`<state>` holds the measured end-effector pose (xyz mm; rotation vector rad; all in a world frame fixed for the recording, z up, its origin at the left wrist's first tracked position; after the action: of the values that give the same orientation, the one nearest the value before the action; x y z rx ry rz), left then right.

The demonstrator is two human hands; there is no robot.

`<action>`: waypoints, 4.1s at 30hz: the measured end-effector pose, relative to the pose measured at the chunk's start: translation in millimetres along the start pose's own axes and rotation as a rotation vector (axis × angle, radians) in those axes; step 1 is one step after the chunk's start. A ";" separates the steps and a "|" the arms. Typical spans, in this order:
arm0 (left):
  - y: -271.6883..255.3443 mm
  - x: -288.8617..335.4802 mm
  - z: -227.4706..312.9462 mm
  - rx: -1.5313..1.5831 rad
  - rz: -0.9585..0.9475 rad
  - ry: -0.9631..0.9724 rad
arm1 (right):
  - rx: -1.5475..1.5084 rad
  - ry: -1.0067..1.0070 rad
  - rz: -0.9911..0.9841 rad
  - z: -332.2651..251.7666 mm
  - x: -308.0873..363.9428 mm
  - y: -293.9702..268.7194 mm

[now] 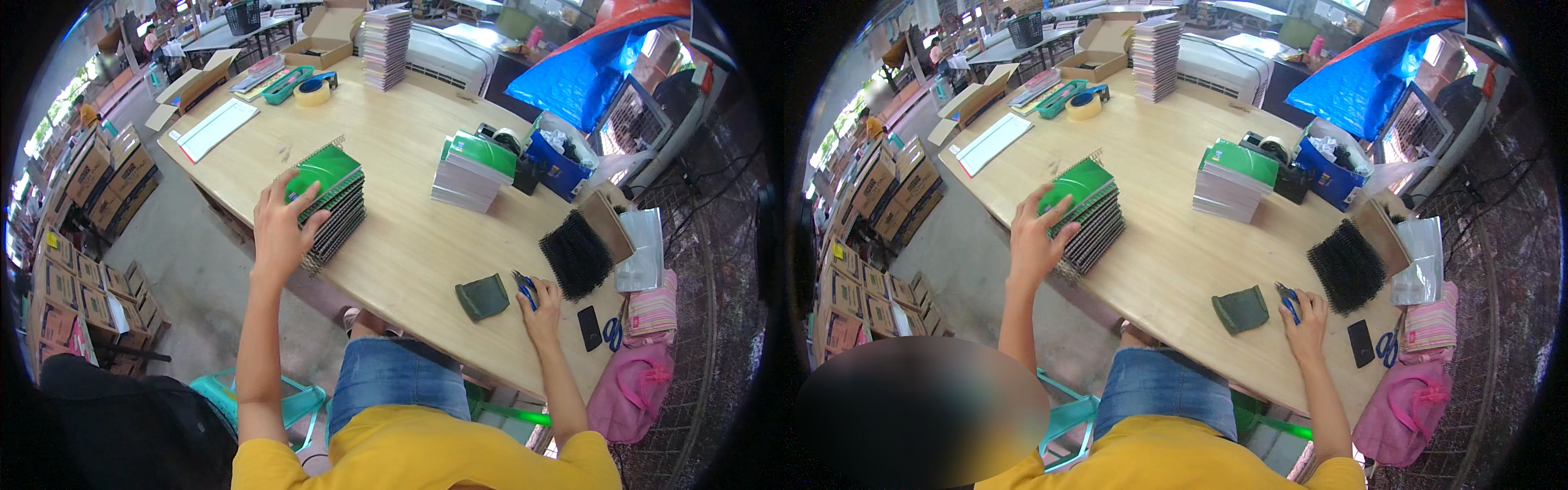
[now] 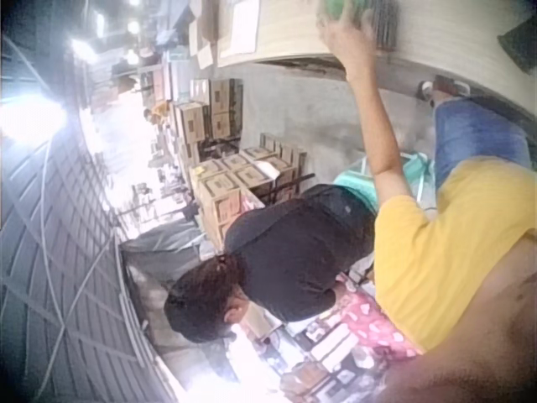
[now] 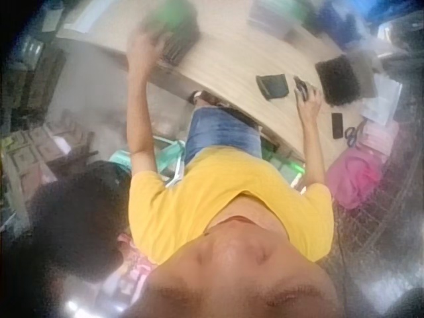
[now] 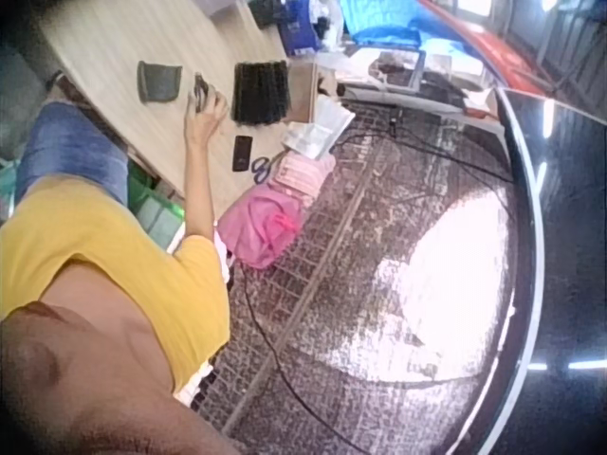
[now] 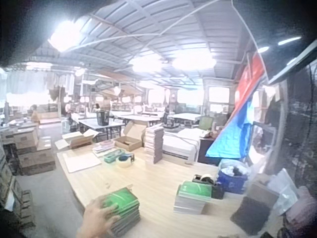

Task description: The person assembles notebooks by sliding spiral wire coils through the punched holes of paper stacks and green covers, then trims the excess wire using a pair of pliers.

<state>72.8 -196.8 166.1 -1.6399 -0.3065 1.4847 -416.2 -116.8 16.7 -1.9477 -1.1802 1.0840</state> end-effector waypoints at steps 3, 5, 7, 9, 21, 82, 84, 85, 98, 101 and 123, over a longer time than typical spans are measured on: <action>-26.1 -16.1 51.0 0.154 0.172 0.021 | 0.212 0.056 0.060 2.7 2.2 -7.1; 4.3 -37.3 67.8 0.514 0.071 -0.079 | 0.316 0.074 0.085 -22.4 11.6 -18.8; 54.0 -77.7 92.3 0.730 -0.007 -0.121 | -0.063 -0.020 -0.072 -64.5 24.6 -18.8; 137.7 -128.4 96.8 0.696 -0.009 -0.093 | 0.171 -0.077 -0.288 -105.6 32.7 24.2; 246.8 -214.2 34.0 0.556 -0.047 -0.224 | -0.003 0.123 0.170 -6.0 -46.5 -20.6; 132.9 94.8 195.1 0.903 0.134 -0.239 | -0.458 -0.122 -0.559 -88.6 9.8 -10.9; 133.2 95.5 194.6 0.922 0.127 -0.245 | -0.387 -0.186 -0.486 -101.9 8.5 -19.3; 133.3 96.2 194.0 0.917 0.127 -0.242 | -0.386 -0.198 -0.425 -114.8 8.6 -26.1; 133.9 97.8 193.7 0.899 0.118 -0.223 | -0.080 -0.408 -0.473 -124.3 14.8 -18.9; 125.7 88.0 202.1 0.909 0.123 -0.166 | -0.113 -0.261 -0.183 -86.1 -31.8 -14.3; 144.7 78.2 198.9 0.975 0.046 -0.060 | -0.592 -0.162 -1.004 -93.1 -19.2 7.3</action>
<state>-137.8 -141.9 27.4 -0.8138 0.3882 1.3782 -337.0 -145.0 61.7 -1.2654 -2.3847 0.3556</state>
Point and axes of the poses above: each hand's wrist, its own x-axis away from the middle knuckle, its own y-axis out of the palm, z = x × y, the point moved 8 cm from there along -x, towards the middle knuckle, and after that the axes turned 11 degrees about y, right-handed, at the moved point
